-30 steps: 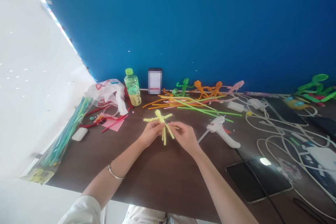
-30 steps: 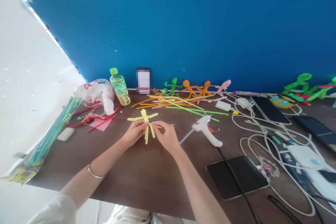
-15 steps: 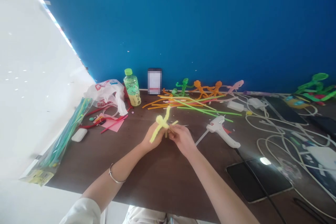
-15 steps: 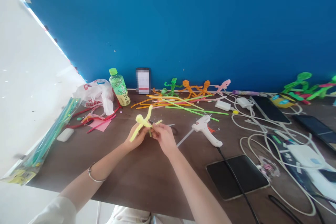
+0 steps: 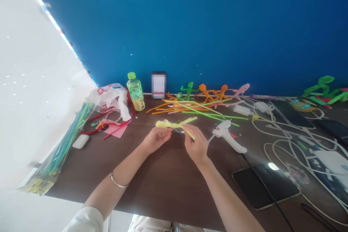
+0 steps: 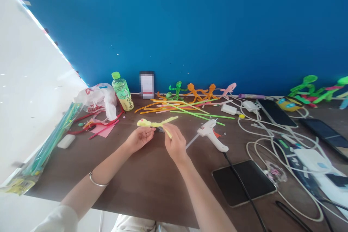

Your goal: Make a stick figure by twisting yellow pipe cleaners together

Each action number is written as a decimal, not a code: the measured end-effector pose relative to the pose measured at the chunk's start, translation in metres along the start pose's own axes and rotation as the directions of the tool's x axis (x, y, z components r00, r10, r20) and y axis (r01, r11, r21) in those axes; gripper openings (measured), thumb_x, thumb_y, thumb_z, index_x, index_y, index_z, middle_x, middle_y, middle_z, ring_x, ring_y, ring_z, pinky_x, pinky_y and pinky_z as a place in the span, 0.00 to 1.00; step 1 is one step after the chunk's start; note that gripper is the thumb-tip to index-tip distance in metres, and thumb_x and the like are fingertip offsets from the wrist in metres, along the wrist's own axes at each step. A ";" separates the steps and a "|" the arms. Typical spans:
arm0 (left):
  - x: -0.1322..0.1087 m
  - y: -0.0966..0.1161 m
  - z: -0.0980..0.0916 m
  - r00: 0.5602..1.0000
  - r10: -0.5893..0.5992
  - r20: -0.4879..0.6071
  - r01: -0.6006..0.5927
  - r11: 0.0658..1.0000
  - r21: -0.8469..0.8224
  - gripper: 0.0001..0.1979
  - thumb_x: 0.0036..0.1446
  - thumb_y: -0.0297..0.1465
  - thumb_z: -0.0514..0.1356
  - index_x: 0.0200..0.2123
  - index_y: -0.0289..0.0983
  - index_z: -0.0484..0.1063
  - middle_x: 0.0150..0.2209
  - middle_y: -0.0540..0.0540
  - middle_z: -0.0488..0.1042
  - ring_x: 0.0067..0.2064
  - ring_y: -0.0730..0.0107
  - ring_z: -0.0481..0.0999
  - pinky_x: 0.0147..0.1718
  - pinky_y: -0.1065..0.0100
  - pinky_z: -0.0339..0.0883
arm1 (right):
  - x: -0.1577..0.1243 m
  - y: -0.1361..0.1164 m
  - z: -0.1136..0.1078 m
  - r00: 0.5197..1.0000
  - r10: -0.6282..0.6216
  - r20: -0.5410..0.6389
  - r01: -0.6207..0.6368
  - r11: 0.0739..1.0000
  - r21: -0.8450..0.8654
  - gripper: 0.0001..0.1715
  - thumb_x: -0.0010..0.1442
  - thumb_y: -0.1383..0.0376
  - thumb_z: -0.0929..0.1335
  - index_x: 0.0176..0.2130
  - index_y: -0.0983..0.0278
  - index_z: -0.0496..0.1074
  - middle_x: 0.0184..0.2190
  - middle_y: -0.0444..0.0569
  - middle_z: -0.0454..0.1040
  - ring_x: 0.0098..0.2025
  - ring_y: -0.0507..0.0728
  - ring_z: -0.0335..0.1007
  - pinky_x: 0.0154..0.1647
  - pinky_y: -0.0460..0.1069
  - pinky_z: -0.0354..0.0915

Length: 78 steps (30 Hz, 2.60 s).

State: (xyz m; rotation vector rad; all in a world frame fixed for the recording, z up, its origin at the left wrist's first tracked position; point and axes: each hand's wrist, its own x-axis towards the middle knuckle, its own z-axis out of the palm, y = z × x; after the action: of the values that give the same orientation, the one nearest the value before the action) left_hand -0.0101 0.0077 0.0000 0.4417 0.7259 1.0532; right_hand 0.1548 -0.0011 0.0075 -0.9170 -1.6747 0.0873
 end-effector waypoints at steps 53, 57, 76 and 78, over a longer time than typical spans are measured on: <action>-0.002 0.016 -0.010 0.997 0.000 0.073 -0.011 0.987 0.158 0.19 0.43 0.28 0.65 0.41 0.32 0.69 0.38 0.41 0.75 0.41 0.65 0.74 0.45 0.67 0.64 | 0.018 0.000 -0.013 0.849 0.123 0.514 -0.261 0.943 0.205 0.10 0.59 0.64 0.61 0.36 0.59 0.72 0.36 0.48 0.73 0.40 0.56 0.69 0.42 0.50 0.64; 0.000 0.012 -0.011 0.990 0.129 0.052 -0.138 0.963 0.232 0.24 0.37 0.23 0.68 0.40 0.35 0.67 0.34 0.45 0.75 0.37 0.69 0.74 0.45 0.63 0.63 | 0.016 0.007 -0.013 0.842 0.159 0.515 -0.261 0.956 0.131 0.11 0.59 0.63 0.61 0.37 0.61 0.72 0.36 0.49 0.73 0.40 0.55 0.69 0.40 0.49 0.63; -0.020 0.014 0.003 0.624 0.304 0.720 -0.732 -0.095 0.674 0.18 0.49 0.22 0.54 0.42 0.46 0.72 0.41 0.46 0.75 0.52 0.61 0.66 0.57 0.51 0.39 | 0.007 0.018 0.006 0.530 0.711 0.462 -0.824 0.303 0.478 0.19 0.48 0.52 0.68 0.29 0.65 0.68 0.26 0.46 0.72 0.25 0.52 0.70 0.29 0.49 0.68; -0.019 0.012 0.004 0.631 0.336 0.699 -0.729 -0.051 0.682 0.20 0.46 0.22 0.56 0.42 0.46 0.73 0.42 0.45 0.74 0.53 0.58 0.64 0.57 0.50 0.38 | 0.009 0.017 0.005 0.614 0.696 0.373 -0.751 0.369 0.548 0.17 0.50 0.53 0.67 0.32 0.64 0.67 0.29 0.47 0.73 0.29 0.54 0.72 0.35 0.53 0.69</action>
State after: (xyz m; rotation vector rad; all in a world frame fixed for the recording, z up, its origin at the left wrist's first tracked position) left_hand -0.0206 -0.0042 0.0167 2.2280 0.8465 1.0830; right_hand 0.1589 0.0177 0.0043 -1.0145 -1.0071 1.2923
